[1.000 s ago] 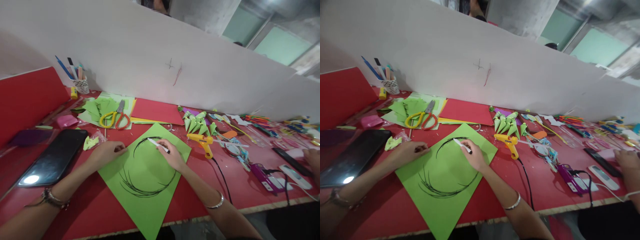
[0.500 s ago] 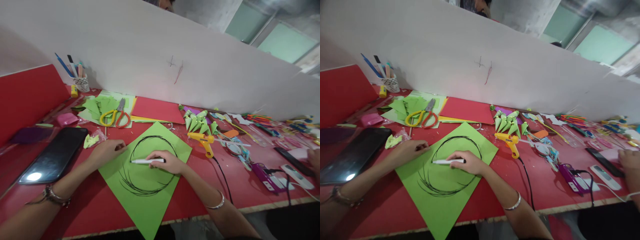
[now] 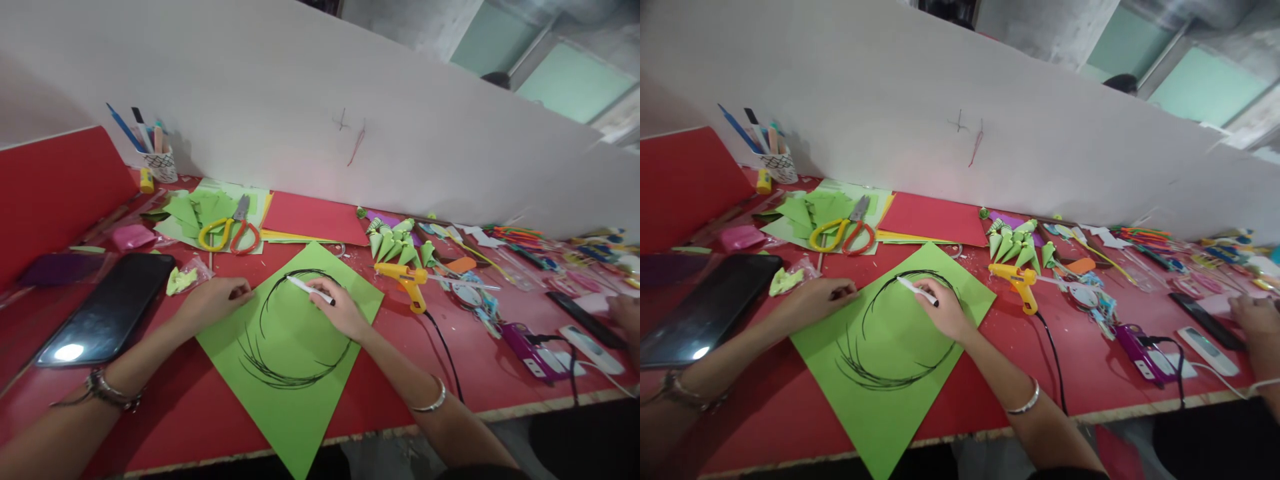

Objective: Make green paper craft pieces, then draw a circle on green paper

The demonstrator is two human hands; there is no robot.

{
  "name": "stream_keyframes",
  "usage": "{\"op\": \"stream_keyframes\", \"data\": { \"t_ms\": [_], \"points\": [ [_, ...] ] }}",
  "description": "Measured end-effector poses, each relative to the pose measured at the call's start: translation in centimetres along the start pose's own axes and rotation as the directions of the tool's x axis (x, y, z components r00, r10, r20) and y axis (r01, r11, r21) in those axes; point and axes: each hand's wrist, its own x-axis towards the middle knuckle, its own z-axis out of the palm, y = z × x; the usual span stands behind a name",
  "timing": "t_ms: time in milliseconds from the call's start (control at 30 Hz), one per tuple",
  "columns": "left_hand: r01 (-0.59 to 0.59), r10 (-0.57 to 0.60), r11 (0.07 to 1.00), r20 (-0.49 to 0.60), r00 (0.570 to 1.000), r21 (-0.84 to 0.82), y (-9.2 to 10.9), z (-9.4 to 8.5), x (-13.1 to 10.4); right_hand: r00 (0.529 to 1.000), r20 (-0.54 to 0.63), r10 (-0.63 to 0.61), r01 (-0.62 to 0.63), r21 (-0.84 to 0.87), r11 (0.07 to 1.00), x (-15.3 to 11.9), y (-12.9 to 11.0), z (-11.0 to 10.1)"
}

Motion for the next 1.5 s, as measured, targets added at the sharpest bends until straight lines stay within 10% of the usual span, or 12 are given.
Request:
{"op": "stream_keyframes", "data": {
  "t_ms": [300, 467, 733, 1067, 1500],
  "points": [
    [-0.005, 0.005, 1.0, -0.015, 1.0, -0.009, -0.1, 0.0, 0.0, 0.882, 0.471, -0.024, -0.047, 0.138, 0.989, -0.6, -0.5, -0.9],
    [-0.04, 0.04, 0.999, -0.028, 0.999, -0.01, -0.2, 0.1, 0.2, 0.989, 0.125, 0.081, -0.11, 0.244, 0.964, -0.1, 0.5, -1.2],
    [-0.177, 0.175, 0.981, -0.027, 0.984, -0.084, -0.7, 0.1, 0.7, 0.96, -0.163, 0.226, -0.025, 0.757, 0.653, 1.0, 1.8, -1.9],
    [-0.186, 0.191, 0.977, 0.036, 0.981, -0.104, -0.4, -0.6, 1.1, 0.899, -0.428, 0.092, 0.201, 0.591, 0.781, 1.0, 0.3, -3.1],
    [-0.29, 0.291, 0.956, 0.026, 0.956, -0.049, 0.6, -0.4, 5.3, 0.996, -0.058, -0.065, 0.08, 0.32, 0.944, -0.1, 0.2, -2.3]
  ]
}}
